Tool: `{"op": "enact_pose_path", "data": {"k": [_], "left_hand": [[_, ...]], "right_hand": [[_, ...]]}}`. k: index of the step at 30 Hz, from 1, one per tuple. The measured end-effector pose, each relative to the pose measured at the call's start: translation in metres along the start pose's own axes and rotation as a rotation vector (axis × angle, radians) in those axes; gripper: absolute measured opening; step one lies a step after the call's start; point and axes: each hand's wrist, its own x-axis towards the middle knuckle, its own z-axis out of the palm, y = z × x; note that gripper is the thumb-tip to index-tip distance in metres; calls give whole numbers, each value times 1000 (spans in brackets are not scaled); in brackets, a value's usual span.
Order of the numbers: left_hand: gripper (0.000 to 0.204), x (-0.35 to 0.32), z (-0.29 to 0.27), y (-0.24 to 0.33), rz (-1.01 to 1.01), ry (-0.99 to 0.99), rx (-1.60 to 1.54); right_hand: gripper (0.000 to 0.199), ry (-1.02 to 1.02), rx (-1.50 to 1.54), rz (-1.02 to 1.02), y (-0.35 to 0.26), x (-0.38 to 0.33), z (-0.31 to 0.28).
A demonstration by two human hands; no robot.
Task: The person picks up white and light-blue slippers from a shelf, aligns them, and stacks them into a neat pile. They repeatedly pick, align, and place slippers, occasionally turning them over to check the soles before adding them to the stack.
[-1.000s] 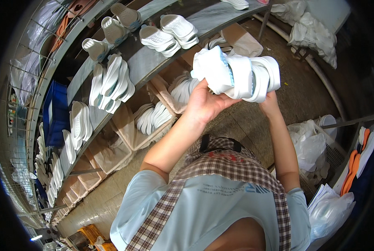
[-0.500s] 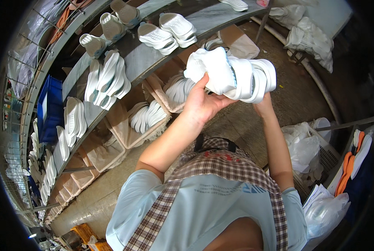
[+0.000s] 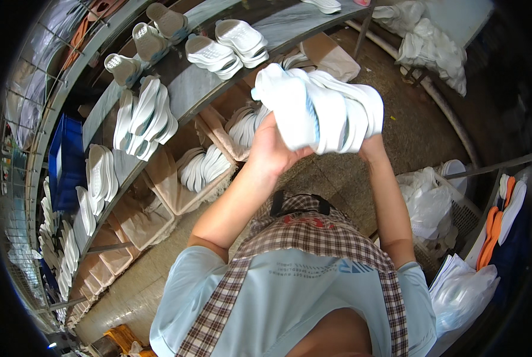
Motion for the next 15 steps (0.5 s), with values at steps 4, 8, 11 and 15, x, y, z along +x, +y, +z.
{"op": "enact_pose_path", "data": {"k": [4,8,11,15], "left_hand": [[54,2,-13,1,-8,-130,108],[54,1,-24,2,-8,-165,146],[54,-1,-29,6,-20,-168,174],[54,0,-34,12,-37,-171,222]], "right_hand": [[35,-24,342,135,-26,0,-2],[27,-131,248,46,-49,2,4],[30,-159,265,-8,-62,-2,10],[48,-139,291,2,-73,-10,24]]}}
